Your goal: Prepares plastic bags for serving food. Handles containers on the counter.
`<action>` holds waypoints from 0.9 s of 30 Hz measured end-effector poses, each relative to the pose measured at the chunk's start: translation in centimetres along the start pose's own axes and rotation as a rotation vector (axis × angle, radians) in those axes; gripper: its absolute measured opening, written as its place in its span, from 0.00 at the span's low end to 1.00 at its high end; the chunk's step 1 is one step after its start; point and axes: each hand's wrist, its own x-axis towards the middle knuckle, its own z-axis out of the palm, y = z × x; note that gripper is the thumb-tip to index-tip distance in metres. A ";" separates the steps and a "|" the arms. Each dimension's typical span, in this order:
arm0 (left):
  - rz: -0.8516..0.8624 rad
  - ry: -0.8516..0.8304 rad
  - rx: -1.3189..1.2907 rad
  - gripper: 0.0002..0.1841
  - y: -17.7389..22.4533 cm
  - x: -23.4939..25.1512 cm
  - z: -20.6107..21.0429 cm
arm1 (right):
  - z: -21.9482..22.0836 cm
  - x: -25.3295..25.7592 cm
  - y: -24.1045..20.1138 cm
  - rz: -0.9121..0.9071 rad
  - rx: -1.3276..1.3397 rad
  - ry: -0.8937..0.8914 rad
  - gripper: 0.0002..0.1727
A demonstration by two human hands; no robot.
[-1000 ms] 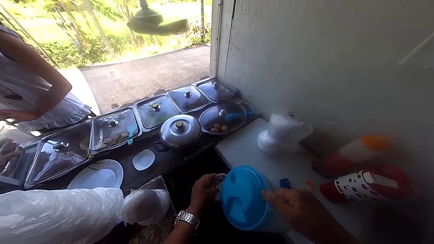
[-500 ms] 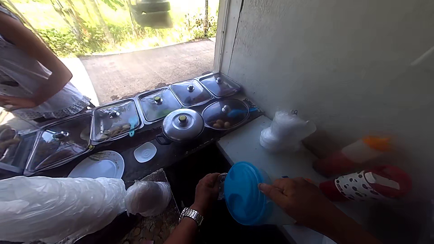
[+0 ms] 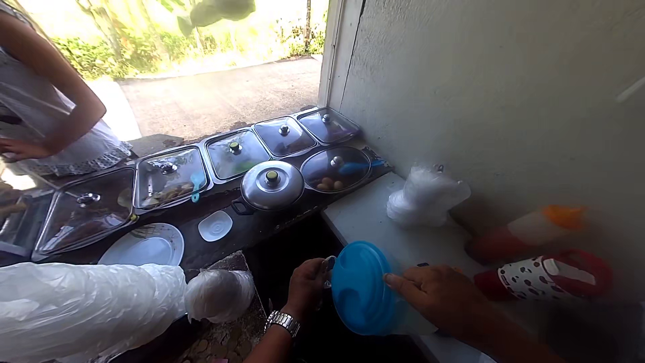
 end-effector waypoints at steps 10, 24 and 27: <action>-0.012 -0.019 -0.024 0.13 0.2 0.4 0.3 | 0.2 -0.1 0.3 0.010 0.017 0.009 0.38; -0.099 0.096 -0.283 0.12 9.8 4.0 -3.2 | 6.4 -3.2 7.8 0.082 1.263 0.327 0.19; -0.120 0.117 -0.277 0.13 11.4 5.3 -4.2 | 8.5 -2.7 8.5 0.095 1.484 0.471 0.20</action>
